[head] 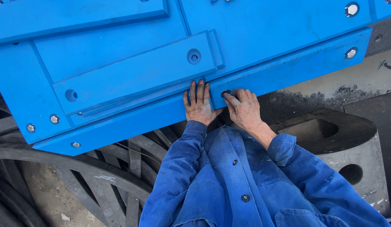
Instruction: Bolting and securing large blue plastic or metal components together using bolts, washers, and a power tool.
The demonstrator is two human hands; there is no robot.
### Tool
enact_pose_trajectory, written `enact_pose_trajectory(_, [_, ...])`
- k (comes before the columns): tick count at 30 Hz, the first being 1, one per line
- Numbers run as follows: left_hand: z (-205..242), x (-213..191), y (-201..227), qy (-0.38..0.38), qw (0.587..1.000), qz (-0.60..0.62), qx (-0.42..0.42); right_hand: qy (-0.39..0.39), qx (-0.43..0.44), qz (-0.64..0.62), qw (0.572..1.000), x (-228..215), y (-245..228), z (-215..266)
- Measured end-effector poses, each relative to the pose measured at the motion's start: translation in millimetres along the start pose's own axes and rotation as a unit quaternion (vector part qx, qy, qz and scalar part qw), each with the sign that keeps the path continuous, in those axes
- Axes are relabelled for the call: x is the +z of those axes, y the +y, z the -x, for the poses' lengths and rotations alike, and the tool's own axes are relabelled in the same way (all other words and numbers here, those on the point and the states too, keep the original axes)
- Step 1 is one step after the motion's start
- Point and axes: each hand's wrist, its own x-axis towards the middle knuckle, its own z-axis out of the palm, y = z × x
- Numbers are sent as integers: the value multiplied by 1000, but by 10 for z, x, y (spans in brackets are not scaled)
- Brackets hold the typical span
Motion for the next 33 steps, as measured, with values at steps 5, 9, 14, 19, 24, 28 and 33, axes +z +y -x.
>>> enact_pose_trajectory(5, [12,10,-6,10,1000,6,4,60,84,-149,983,-283,128,-492])
enact_pose_trajectory(9, [10,-11,3,-19,1000,16,-5,107,86,-148,979,-402,407,-1260])
enact_pose_trajectory(14, [9,58,-23,-35,999,18,-10,86,57,-121,987,-192,771,-2098])
enact_pose_trajectory(19, [45,169,-51,-53,998,29,-14,78,12,-53,995,87,1003,-2422])
enact_pose_trajectory(24, [36,95,-49,-92,996,15,-5,87,30,-113,989,-11,963,-2261])
enact_pose_trajectory(28, [100,194,-49,-29,999,36,4,110,134,-294,940,-352,600,-1693])
enact_pose_trajectory(33, [56,135,-47,-4,1000,18,13,-7,331,-598,730,-471,353,-659])
